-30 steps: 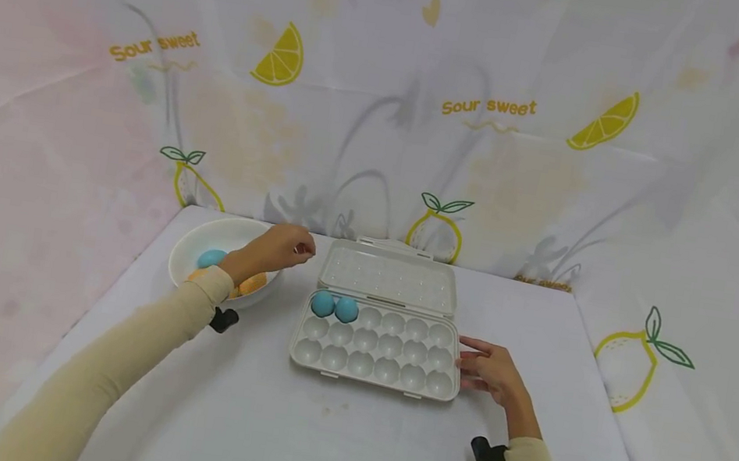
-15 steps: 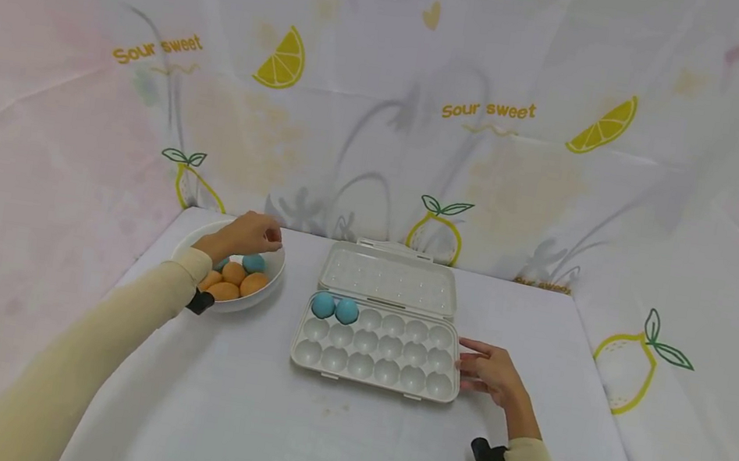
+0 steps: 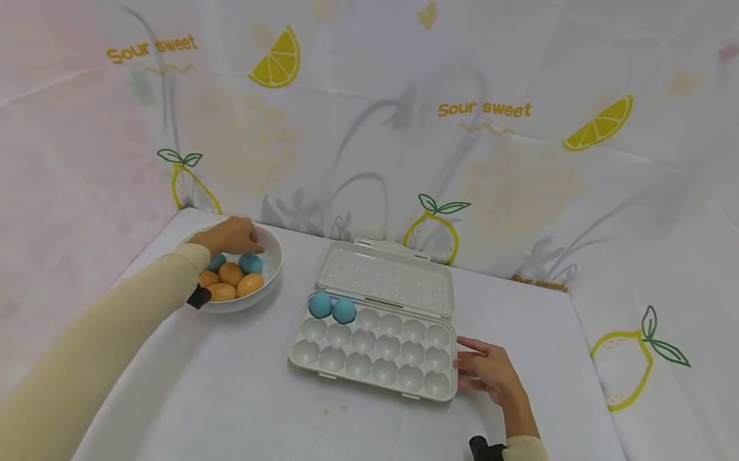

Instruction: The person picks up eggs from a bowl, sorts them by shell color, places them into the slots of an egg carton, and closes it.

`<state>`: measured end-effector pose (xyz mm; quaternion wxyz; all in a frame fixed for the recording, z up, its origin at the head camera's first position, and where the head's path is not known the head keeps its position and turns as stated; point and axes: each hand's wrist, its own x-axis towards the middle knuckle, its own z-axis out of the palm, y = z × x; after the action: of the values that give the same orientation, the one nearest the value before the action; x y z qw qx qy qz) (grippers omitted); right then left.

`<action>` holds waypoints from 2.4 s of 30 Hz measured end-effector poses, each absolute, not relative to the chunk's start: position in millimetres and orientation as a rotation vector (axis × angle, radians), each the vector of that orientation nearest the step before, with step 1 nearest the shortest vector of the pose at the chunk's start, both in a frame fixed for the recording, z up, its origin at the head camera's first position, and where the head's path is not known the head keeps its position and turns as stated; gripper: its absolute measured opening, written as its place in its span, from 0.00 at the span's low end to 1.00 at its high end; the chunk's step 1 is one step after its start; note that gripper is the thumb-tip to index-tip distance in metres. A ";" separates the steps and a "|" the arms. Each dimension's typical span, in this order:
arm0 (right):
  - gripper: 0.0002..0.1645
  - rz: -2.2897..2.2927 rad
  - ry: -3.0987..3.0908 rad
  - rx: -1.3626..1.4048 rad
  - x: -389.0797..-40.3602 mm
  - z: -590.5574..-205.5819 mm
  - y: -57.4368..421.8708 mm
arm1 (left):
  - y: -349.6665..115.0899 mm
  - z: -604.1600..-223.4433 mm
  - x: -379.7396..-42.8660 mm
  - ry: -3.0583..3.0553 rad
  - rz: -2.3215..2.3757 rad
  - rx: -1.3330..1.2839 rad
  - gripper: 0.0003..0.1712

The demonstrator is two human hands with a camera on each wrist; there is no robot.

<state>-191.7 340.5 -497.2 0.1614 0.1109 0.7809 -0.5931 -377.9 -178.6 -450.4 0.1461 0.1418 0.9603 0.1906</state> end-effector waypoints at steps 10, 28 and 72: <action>0.38 -1.697 2.224 0.281 -193.2 -500.1 341.0 | -177.7 -455.5 -377.0 2.753 0.492 0.302 0.17; 0.38 -1.692 2.235 0.294 -195.8 -504.0 345.4 | -169.5 -447.7 -375.4 2.709 0.546 0.357 0.21; 0.37 -1.709 2.226 0.307 -194.1 -506.2 346.8 | -123.9 -400.6 -348.0 3.012 0.943 0.966 0.23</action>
<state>-194.1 346.8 -506.2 0.1587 0.1073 0.7785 -0.5977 -348.0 -123.9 -400.6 -0.0795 0.2919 0.9096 0.2849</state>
